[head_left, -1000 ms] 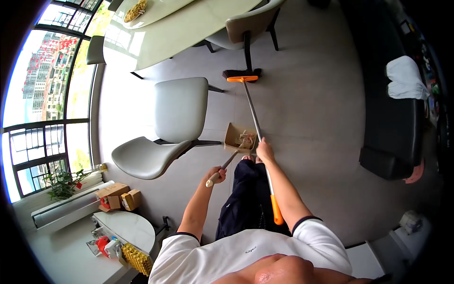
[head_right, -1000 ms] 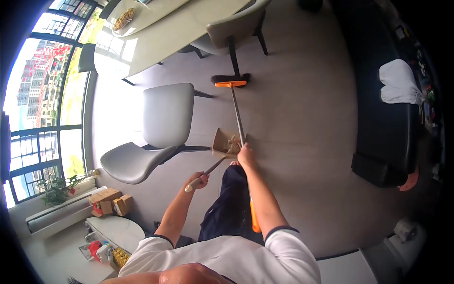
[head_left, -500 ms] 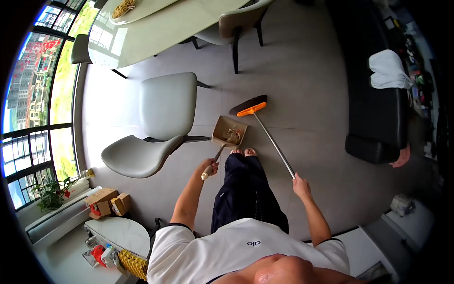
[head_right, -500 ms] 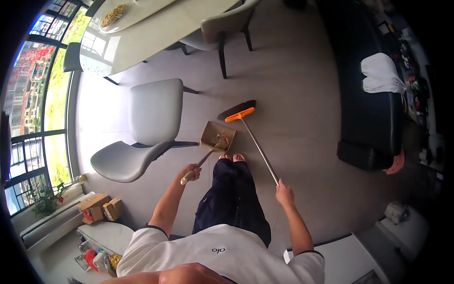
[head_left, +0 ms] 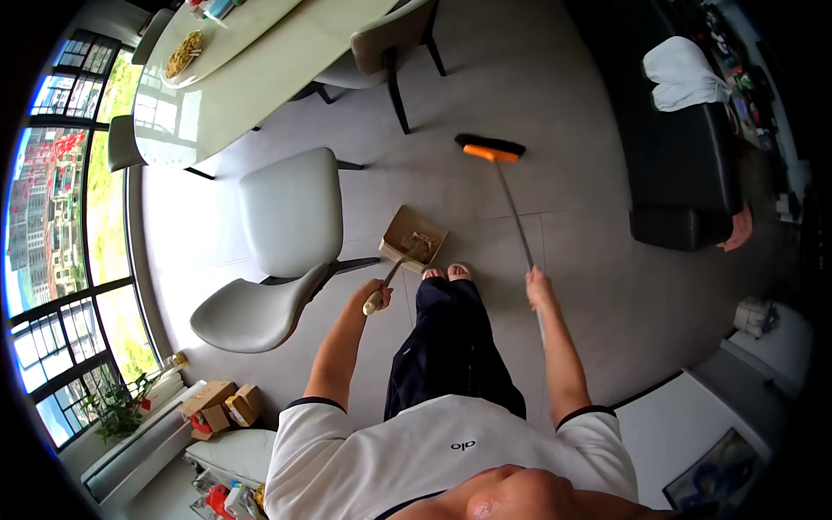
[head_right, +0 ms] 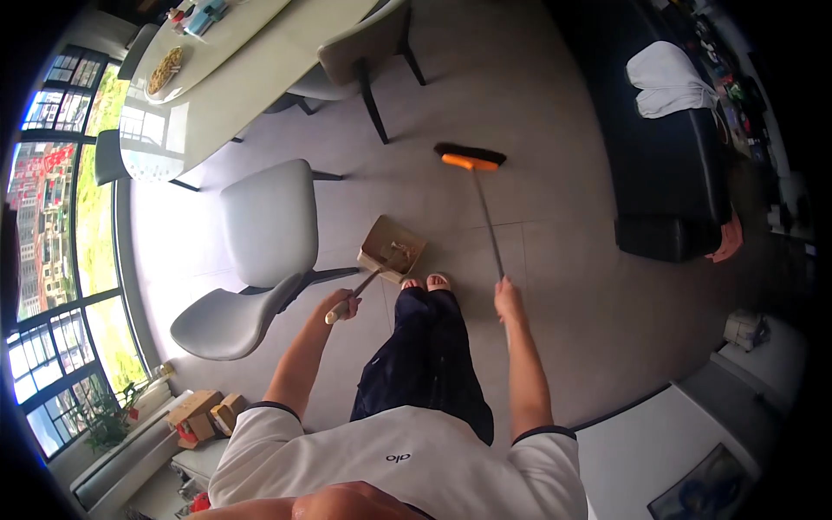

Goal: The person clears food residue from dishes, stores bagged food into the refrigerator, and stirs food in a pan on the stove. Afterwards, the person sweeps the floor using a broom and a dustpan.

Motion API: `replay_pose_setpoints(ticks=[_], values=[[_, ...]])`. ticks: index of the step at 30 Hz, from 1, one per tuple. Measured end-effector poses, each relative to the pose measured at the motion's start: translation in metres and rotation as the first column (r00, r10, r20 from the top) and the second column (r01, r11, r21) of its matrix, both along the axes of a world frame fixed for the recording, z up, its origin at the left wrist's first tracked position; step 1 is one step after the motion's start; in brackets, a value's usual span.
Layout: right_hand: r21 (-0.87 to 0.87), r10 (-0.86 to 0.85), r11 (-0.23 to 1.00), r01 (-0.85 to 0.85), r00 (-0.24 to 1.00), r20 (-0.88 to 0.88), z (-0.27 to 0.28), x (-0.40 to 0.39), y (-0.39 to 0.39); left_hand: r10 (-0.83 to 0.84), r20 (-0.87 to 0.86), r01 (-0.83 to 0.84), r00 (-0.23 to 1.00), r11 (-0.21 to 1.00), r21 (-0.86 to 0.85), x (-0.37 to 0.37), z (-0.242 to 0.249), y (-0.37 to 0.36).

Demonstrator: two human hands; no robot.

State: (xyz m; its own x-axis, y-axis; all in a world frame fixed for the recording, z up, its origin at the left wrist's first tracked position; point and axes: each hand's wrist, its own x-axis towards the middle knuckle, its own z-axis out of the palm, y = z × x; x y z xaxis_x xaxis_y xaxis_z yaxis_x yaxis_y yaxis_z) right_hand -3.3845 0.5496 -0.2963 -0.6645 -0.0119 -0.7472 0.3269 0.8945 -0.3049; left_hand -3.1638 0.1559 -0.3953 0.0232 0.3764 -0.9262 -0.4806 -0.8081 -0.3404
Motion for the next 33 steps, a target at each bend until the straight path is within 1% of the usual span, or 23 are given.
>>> replay_pose_setpoints(ticks=[1,2,3,4,6,7,10,11,12,13,15,17,19,22,24,25,28,30,32,33], values=[[-0.020,-0.014,1.000,0.014,0.999,0.042,0.004,0.024,-0.003,-0.018,0.006,0.018,1.000,1.000,-0.016,-0.005,0.002,0.001],[-0.018,0.027,1.000,-0.026,0.998,0.054,0.006,0.052,0.000,-0.024,0.002,0.024,1.000,1.000,-0.016,-0.006,0.001,0.002],[-0.055,0.081,0.995,-0.078,0.995,0.059,-0.009,0.083,0.013,-0.029,-0.005,0.029,1.000,0.999,-0.018,-0.008,0.000,0.000],[-0.068,0.155,0.986,-0.153,0.987,0.029,-0.026,0.126,0.032,-0.029,-0.011,0.029,1.000,0.999,-0.021,-0.008,0.001,-0.003],[-0.110,0.112,0.990,-0.086,0.960,0.256,0.026,0.152,0.023,-0.026,-0.043,0.025,0.999,0.999,-0.022,-0.003,-0.001,-0.008],[-0.164,0.076,0.986,-0.032,0.960,0.270,0.045,0.163,0.028,-0.021,-0.059,0.019,0.998,1.000,-0.020,0.001,-0.001,-0.007],[-0.238,0.052,0.968,0.081,0.861,0.505,0.096,0.169,0.045,0.010,-0.098,-0.010,0.995,1.000,0.005,0.016,-0.015,-0.012],[-0.221,0.050,0.973,0.072,0.864,0.501,0.121,0.165,0.039,0.033,-0.029,-0.033,0.999,0.999,-0.003,0.013,-0.005,-0.011],[-0.205,0.054,0.977,0.057,0.866,0.497,0.147,0.158,0.031,0.033,-0.056,-0.033,0.998,0.999,-0.012,0.013,-0.002,-0.011],[-0.187,0.060,0.981,0.041,0.864,0.501,0.161,0.154,0.025,0.035,-0.074,-0.036,0.997,0.999,-0.021,0.019,0.002,-0.009],[-0.205,0.141,0.977,-0.061,0.906,0.400,0.156,0.139,0.010,0.050,-0.092,-0.053,0.995,0.998,-0.028,0.031,0.011,-0.010],[-0.233,0.235,0.955,-0.182,0.946,0.223,0.122,0.121,0.003,0.078,-0.093,-0.080,0.993,0.997,-0.014,0.039,0.020,-0.005],[-0.199,0.296,0.942,-0.271,0.949,0.105,0.088,0.091,-0.021,0.166,-0.090,-0.163,0.982,0.986,0.035,0.049,0.026,-0.001],[-0.119,0.339,0.937,-0.330,0.938,0.069,0.068,0.037,-0.087,0.334,-0.109,-0.326,0.936,0.942,0.084,0.068,0.024,0.001],[-0.089,0.374,0.926,-0.368,0.925,0.061,0.045,0.019,-0.111,0.408,-0.106,-0.395,0.907,0.910,0.128,0.072,0.015,0.001],[-0.070,0.387,0.921,-0.383,0.921,0.056,0.038,0.015,-0.117,0.417,-0.108,-0.404,0.903,0.907,0.123,0.072,0.011,0.001],[0.020,0.435,0.896,-0.444,0.885,0.166,0.040,0.039,-0.110,0.412,-0.064,-0.407,0.909,0.910,0.084,0.066,0.004,0.003],[0.065,0.661,0.748,-0.660,0.750,0.014,0.005,0.072,-0.057,0.407,-0.010,-0.405,0.914,0.912,0.063,0.061,0.005,0.003],[0.034,0.651,0.750,-0.661,0.746,0.141,0.040,0.090,-0.031,0.400,0.016,-0.400,0.916,0.915,0.044,0.062,0.000,0.008],[-0.021,0.644,0.763,-0.646,0.758,0.101,0.056,0.096,-0.013,0.398,0.025,-0.399,0.917,0.913,0.083,0.065,-0.005,0.006]])
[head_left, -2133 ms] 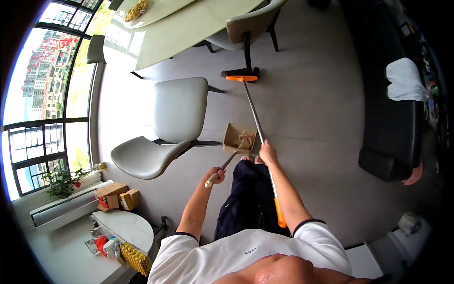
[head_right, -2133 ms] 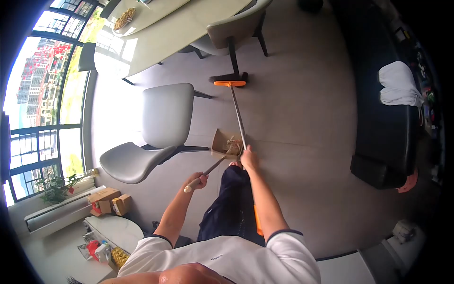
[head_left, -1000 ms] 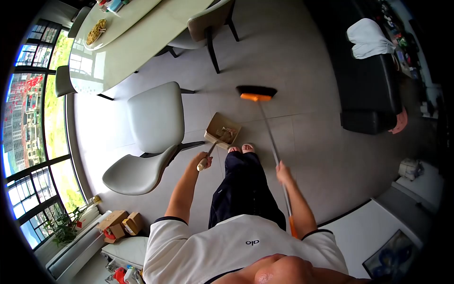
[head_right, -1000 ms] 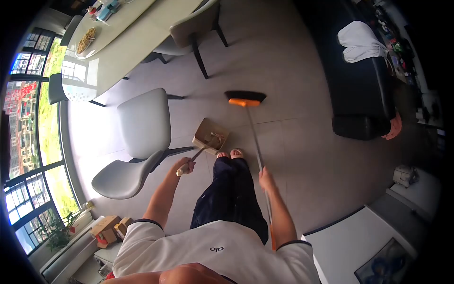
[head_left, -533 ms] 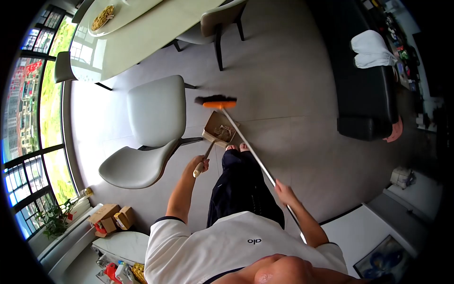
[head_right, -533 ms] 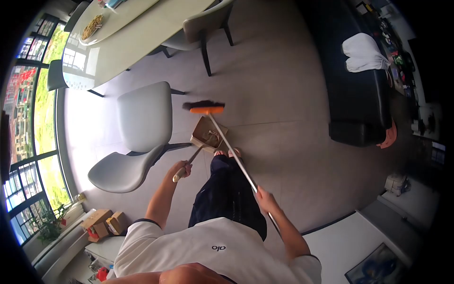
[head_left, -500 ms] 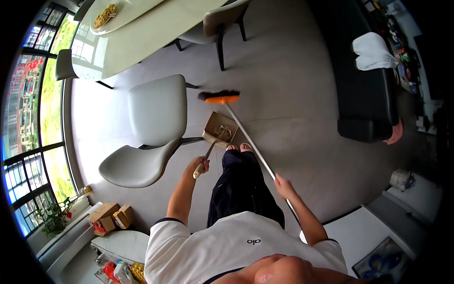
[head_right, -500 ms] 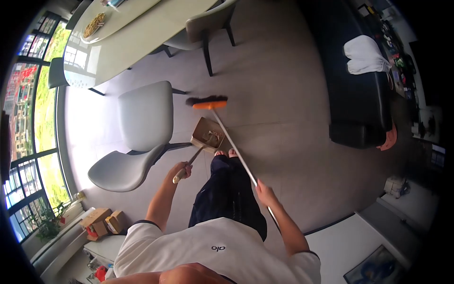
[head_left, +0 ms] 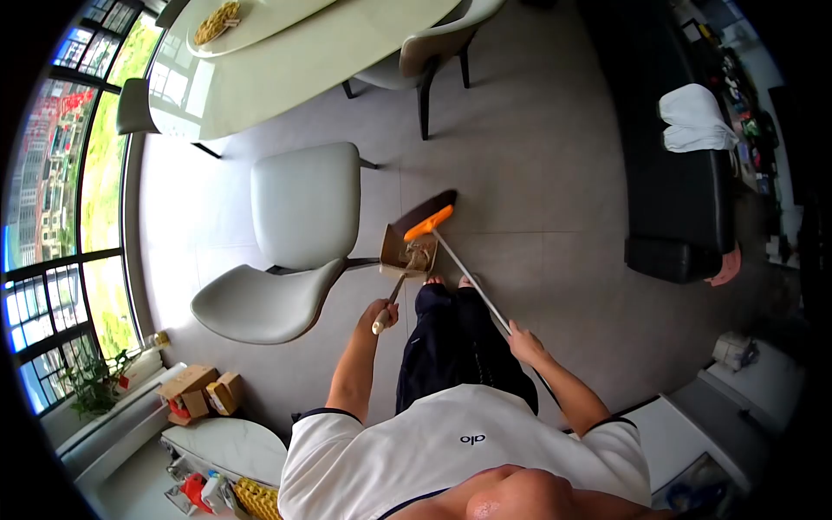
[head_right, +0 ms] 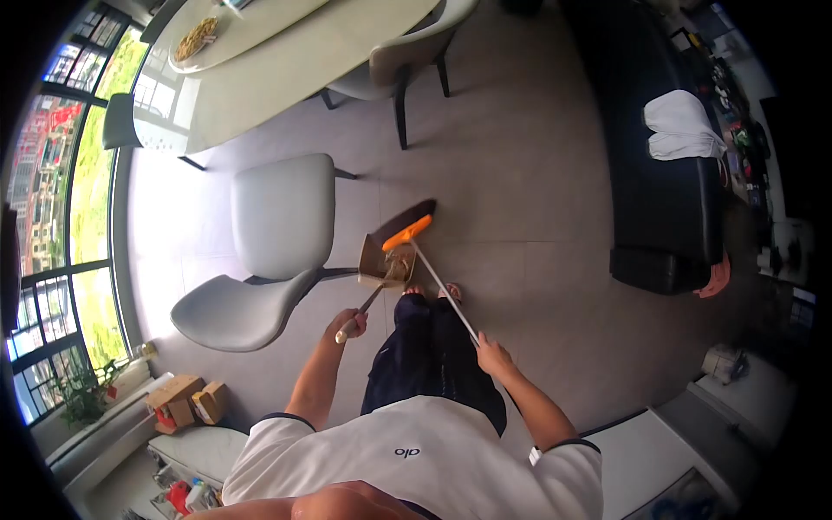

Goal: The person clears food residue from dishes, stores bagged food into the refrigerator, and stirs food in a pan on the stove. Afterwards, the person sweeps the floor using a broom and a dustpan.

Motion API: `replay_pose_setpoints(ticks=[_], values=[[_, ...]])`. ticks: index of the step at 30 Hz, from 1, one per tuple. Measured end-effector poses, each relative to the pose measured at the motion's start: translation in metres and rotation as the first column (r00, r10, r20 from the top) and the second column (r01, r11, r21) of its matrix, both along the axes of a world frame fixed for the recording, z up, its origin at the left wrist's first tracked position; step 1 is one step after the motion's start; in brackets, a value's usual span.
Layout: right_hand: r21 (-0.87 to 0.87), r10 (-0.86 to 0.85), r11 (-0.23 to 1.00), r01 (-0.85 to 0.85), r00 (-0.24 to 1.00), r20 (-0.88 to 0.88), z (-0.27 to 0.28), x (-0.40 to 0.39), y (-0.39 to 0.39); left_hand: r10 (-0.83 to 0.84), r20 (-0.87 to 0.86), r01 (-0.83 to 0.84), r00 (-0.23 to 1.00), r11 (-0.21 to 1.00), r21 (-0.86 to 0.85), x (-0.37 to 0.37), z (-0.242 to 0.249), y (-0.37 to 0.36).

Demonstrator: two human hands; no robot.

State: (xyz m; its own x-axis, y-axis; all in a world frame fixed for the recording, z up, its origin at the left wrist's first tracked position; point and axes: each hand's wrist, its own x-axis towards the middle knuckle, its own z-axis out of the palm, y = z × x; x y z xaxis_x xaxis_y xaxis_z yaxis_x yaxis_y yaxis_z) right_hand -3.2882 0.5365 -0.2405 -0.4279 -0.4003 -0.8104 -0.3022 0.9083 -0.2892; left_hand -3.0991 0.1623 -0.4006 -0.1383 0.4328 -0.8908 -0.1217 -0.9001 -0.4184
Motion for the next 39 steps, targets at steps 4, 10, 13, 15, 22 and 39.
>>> replay_pose_setpoints(ticks=[4,10,13,15,22,39], values=[[0.036,-0.191,0.982,0.187,0.970,0.153,0.104,-0.008,0.009,-0.055,-0.088,0.053,0.995,0.998,-0.024,0.008,-0.002,0.004],[-0.055,-0.308,0.949,0.310,0.950,0.039,0.116,-0.042,0.038,-0.174,-0.075,0.169,0.982,0.983,-0.068,-0.043,0.023,0.005],[-0.048,-0.521,0.844,0.534,0.838,0.161,0.103,-0.111,0.039,-0.212,-0.133,0.204,0.968,0.976,-0.070,-0.086,0.031,0.005],[-0.098,-0.587,0.776,0.623,0.771,0.249,0.085,-0.170,0.034,-0.220,-0.184,0.211,0.958,0.975,-0.066,-0.124,0.033,0.009],[-0.440,-0.404,0.782,0.442,0.897,0.182,-0.041,-0.408,-0.030,-0.041,-0.137,0.049,0.990,0.997,0.055,-0.279,0.046,0.034],[-0.470,-0.196,0.872,0.139,0.978,-0.074,-0.293,-0.633,-0.269,0.179,-0.125,-0.165,0.976,0.980,0.110,-0.455,0.054,0.073]])
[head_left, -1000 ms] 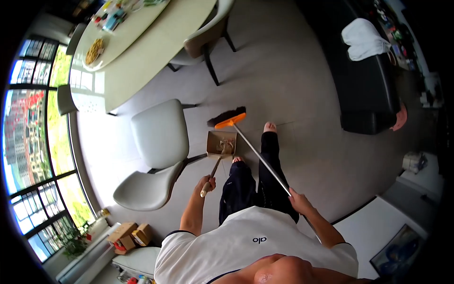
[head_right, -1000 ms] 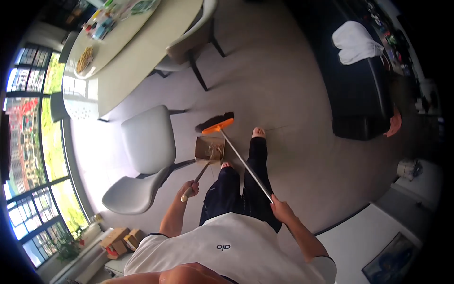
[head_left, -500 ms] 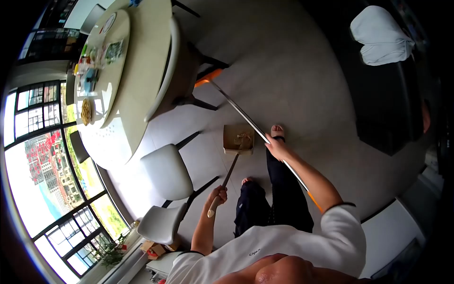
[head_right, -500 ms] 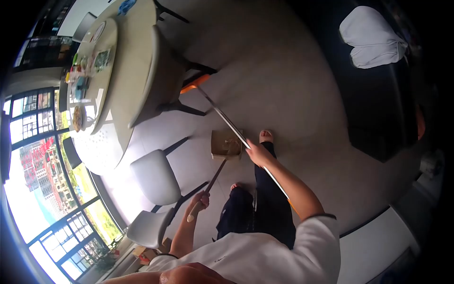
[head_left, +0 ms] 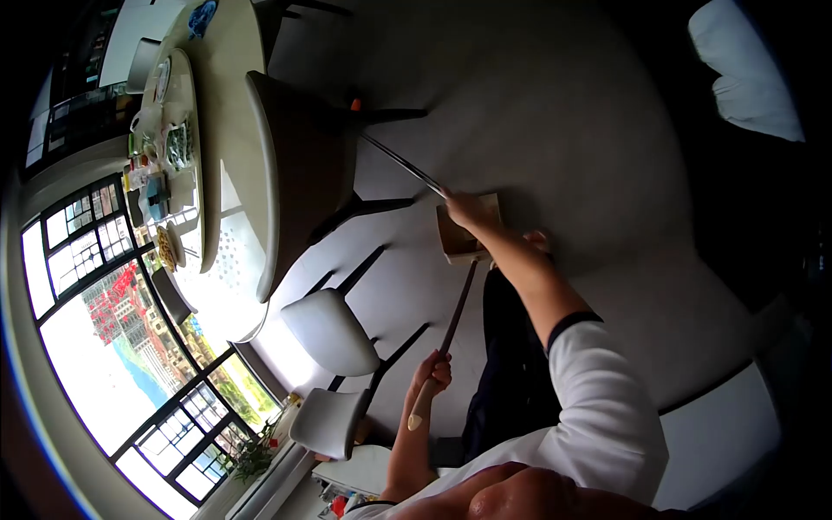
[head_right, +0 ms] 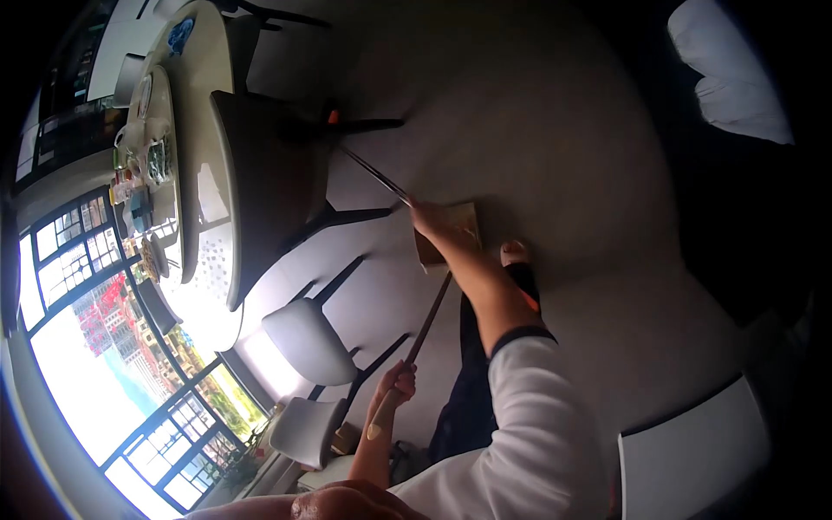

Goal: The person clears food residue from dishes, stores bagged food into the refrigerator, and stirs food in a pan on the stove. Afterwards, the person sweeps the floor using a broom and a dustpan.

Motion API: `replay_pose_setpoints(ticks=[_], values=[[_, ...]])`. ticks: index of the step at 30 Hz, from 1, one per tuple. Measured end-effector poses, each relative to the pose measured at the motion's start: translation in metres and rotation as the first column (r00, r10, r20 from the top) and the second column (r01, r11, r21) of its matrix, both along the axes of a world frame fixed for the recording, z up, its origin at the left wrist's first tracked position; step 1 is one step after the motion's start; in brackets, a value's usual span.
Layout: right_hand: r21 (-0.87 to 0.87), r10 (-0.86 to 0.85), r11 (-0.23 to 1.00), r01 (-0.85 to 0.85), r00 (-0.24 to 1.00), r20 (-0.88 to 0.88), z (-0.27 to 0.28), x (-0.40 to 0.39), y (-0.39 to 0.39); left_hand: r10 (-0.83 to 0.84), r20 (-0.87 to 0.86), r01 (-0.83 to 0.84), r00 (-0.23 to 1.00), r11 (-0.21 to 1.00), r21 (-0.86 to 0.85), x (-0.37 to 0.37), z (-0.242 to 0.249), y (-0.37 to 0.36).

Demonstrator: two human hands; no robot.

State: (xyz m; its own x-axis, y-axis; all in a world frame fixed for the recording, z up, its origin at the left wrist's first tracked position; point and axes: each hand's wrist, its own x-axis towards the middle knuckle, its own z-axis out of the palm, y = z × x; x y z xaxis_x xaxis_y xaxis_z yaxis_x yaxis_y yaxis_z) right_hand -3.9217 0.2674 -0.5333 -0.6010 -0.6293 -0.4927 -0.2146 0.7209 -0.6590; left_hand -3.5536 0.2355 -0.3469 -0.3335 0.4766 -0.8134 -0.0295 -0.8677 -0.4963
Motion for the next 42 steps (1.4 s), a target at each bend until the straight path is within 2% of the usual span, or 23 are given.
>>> replay_pose_setpoints(ticks=[2,4,5,6,7,8,10,11,12,14,15,18,22,24,25,26,27,29,32,36,39,41,42], values=[[-0.116,-0.091,0.988,0.101,0.992,0.084,-0.026,0.035,0.074,0.011,0.011,-0.011,1.000,0.999,0.030,0.002,0.000,-0.005],[0.132,0.039,0.990,-0.042,0.999,0.022,0.011,0.049,0.159,-0.018,-0.002,0.018,1.000,0.999,0.042,0.003,0.001,-0.009],[-0.150,-0.033,0.988,-0.021,0.935,-0.353,-0.041,0.083,0.212,-0.033,-0.020,0.034,0.999,0.998,0.052,0.004,0.001,-0.013],[-0.111,-0.062,0.993,0.035,0.967,-0.249,0.002,0.081,0.246,-0.048,-0.039,0.050,0.998,0.997,0.062,0.006,-0.002,-0.016],[-0.063,-0.098,0.994,0.090,0.984,-0.149,0.045,0.080,0.280,-0.062,-0.051,0.066,0.997,0.995,0.074,0.011,-0.001,-0.017],[0.217,-0.062,0.974,0.060,0.998,0.000,0.078,0.088,0.317,-0.085,-0.063,0.090,0.994,0.992,0.085,0.013,0.000,-0.021],[0.470,0.012,0.882,-0.023,1.000,0.027,0.137,0.108,0.377,-0.139,-0.089,0.149,0.986,0.982,0.116,0.014,-0.001,-0.027],[0.496,0.019,0.868,-0.011,1.000,-0.012,0.156,0.127,0.407,-0.089,-0.091,0.103,0.992,0.982,0.156,0.014,-0.002,-0.030],[0.520,0.027,0.854,0.004,0.998,-0.051,0.173,0.150,0.435,-0.242,-0.113,0.252,0.964,0.963,0.091,0.017,-0.006,-0.036],[0.599,-0.120,0.796,0.087,0.993,0.016,0.205,0.194,0.473,-0.247,-0.054,0.252,0.968,0.958,0.133,0.012,-0.003,-0.045],[0.637,-0.200,0.760,0.126,0.979,0.045,0.222,0.216,0.485,-0.353,-0.043,0.356,0.935,0.930,0.095,0.006,-0.004,-0.051],[0.666,-0.339,0.700,0.257,0.941,-0.007,0.284,0.260,0.491,-0.477,0.020,0.477,0.879,0.879,0.019,-0.014,-0.001,-0.064],[0.518,-0.622,0.662,0.542,0.783,-0.025,0.309,0.325,0.501,-0.682,0.016,0.682,0.731,0.731,-0.013,-0.053,-0.018,-0.073],[0.331,-0.735,0.622,0.709,0.675,-0.063,0.301,0.369,0.504,-0.840,0.068,0.833,0.538,0.517,-0.197,-0.078,-0.021,-0.069],[0.353,-0.805,0.559,0.750,0.592,0.015,0.311,0.370,0.495,-0.908,0.056,0.875,0.415,0.382,-0.298,-0.092,-0.016,-0.065],[0.311,-0.783,0.561,0.767,0.614,-0.100,0.295,0.378,0.494,-0.958,0.056,0.886,0.281,0.237,-0.398,-0.106,-0.011,-0.061],[0.268,-0.754,0.565,0.780,0.620,-0.216,0.279,0.382,0.491,-0.958,0.041,0.908,0.285,0.256,-0.333,-0.120,-0.015,-0.061],[0.331,-0.891,0.392,0.859,0.444,-0.097,0.279,0.339,0.474,-0.955,0.018,0.938,0.297,0.288,-0.194,-0.145,-0.030,-0.064],[0.169,-0.906,0.344,0.924,0.374,-0.197,0.193,0.307,0.480,-0.988,0.063,0.973,0.141,0.127,-0.192,-0.185,-0.017,-0.048],[0.328,-0.990,0.131,0.936,0.139,-0.002,0.205,0.260,0.449,-0.993,0.107,0.969,0.052,0.025,-0.245,-0.211,-0.025,-0.030],[0.378,-0.954,0.289,0.879,0.298,0.035,0.173,0.318,0.426,-0.996,0.084,0.971,0.019,-0.002,-0.240,-0.226,-0.033,-0.018],[0.425,-0.923,0.372,0.825,0.376,0.078,0.191,0.369,0.395,-0.996,0.079,0.981,0.043,0.027,-0.190,-0.225,-0.039,-0.012],[0.464,-0.941,0.337,0.820,0.269,0.207,0.230,0.376,0.373,-0.996,0.084,0.980,0.031,0.014,-0.196,-0.223,-0.039,-0.011]])
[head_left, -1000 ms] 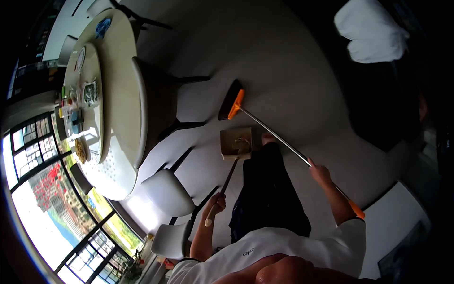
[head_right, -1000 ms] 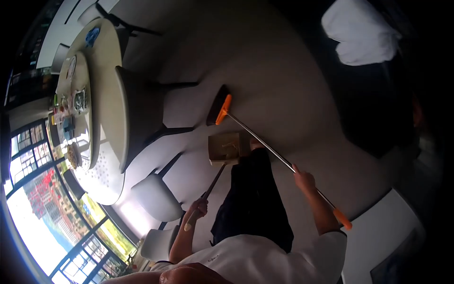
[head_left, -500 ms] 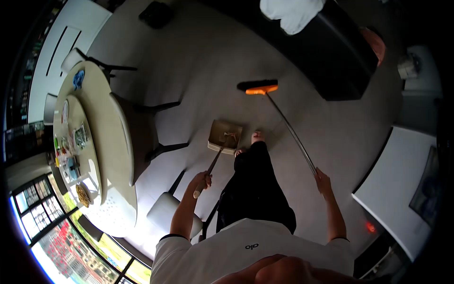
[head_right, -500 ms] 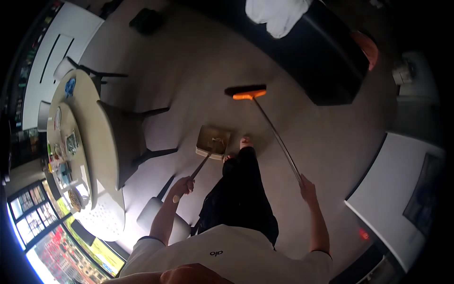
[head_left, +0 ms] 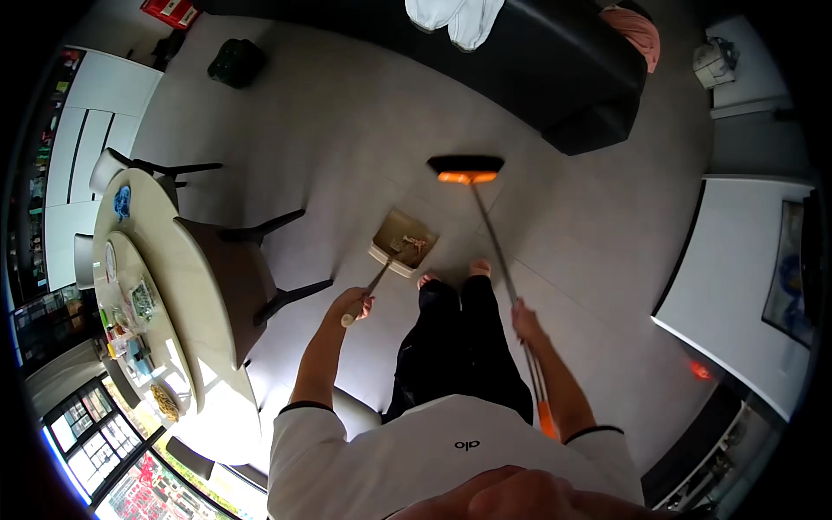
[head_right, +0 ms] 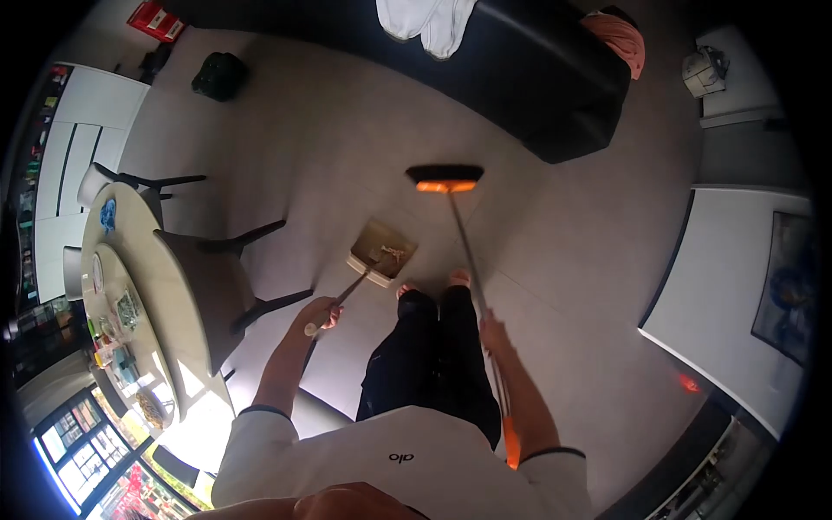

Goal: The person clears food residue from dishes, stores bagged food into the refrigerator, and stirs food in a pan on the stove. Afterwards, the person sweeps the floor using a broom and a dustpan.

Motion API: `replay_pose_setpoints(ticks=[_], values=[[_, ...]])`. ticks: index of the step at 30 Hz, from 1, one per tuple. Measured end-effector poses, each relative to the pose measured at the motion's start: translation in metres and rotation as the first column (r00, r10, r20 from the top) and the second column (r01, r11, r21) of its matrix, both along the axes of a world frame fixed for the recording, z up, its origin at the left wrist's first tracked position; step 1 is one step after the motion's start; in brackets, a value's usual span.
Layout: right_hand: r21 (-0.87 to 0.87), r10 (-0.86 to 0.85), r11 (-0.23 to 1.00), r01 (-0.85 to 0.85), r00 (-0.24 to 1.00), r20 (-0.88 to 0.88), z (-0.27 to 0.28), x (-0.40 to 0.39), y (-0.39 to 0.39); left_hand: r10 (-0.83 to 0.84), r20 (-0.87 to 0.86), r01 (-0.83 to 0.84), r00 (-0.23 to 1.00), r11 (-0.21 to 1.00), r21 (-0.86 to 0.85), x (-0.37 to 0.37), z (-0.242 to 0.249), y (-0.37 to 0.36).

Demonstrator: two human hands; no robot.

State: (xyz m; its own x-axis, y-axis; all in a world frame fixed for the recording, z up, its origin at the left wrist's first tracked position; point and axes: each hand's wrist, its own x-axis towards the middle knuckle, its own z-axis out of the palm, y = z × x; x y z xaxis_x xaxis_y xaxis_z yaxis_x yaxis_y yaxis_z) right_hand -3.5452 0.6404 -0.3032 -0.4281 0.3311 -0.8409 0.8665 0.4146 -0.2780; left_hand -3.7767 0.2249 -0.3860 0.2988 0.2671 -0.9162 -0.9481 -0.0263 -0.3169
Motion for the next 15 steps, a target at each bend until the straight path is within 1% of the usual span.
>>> replay_pose_setpoints(ticks=[1,2,3,4,5,6,8,9,12,13,14,15], values=[[0.094,0.164,0.984,-0.155,0.981,-0.107,-0.021,0.045,-0.014,-0.014,-0.011,0.014,1.000,1.000,-0.008,0.000,0.002,0.000],[0.202,0.330,0.935,-0.291,0.923,-0.197,-0.046,0.084,-0.025,-0.029,-0.023,0.029,0.999,0.999,-0.016,-0.001,0.005,0.002],[0.051,0.257,0.967,-0.252,0.949,-0.182,-0.022,0.087,-0.033,-0.006,-0.045,0.004,0.999,0.999,-0.044,0.000,0.011,0.007],[-0.099,0.185,0.975,-0.201,0.971,-0.155,0.017,0.086,-0.039,-0.012,-0.055,0.010,0.998,0.999,-0.046,0.002,0.012,0.009],[-0.241,0.050,0.969,-0.064,0.997,-0.064,0.045,0.087,-0.038,-0.018,-0.068,0.014,0.998,0.999,-0.048,0.002,0.009,0.010],[-0.366,-0.072,0.927,0.084,0.996,0.046,0.073,0.087,-0.035,-0.022,-0.079,0.018,0.997,0.999,-0.051,0.003,0.007,0.010],[-0.453,-0.141,0.872,0.185,0.982,0.129,0.141,0.078,-0.030,-0.023,-0.044,0.022,0.999,1.000,-0.014,0.006,0.001,0.004],[-0.494,-0.170,0.837,0.234,0.970,0.172,0.162,0.075,-0.028,-0.023,-0.029,0.023,0.999,1.000,0.001,0.006,-0.001,0.002],[-0.460,-0.291,0.813,0.357,0.933,0.210,0.189,0.078,-0.021,0.017,-0.072,-0.018,0.997,1.000,-0.017,0.016,0.010,0.002],[-0.444,-0.330,0.808,0.386,0.922,0.201,0.192,0.074,-0.016,0.014,-0.061,-0.015,0.998,1.000,-0.024,0.023,0.011,0.002],[-0.369,-0.337,0.843,0.391,0.919,0.203,0.187,0.072,-0.011,0.007,-0.056,-0.009,0.998,1.000,-0.027,0.027,0.011,0.005],[-0.303,-0.315,0.891,0.339,0.940,0.129,0.168,0.080,-0.003,-0.004,-0.054,0.002,0.999,1.000,-0.026,0.028,0.010,0.010]])
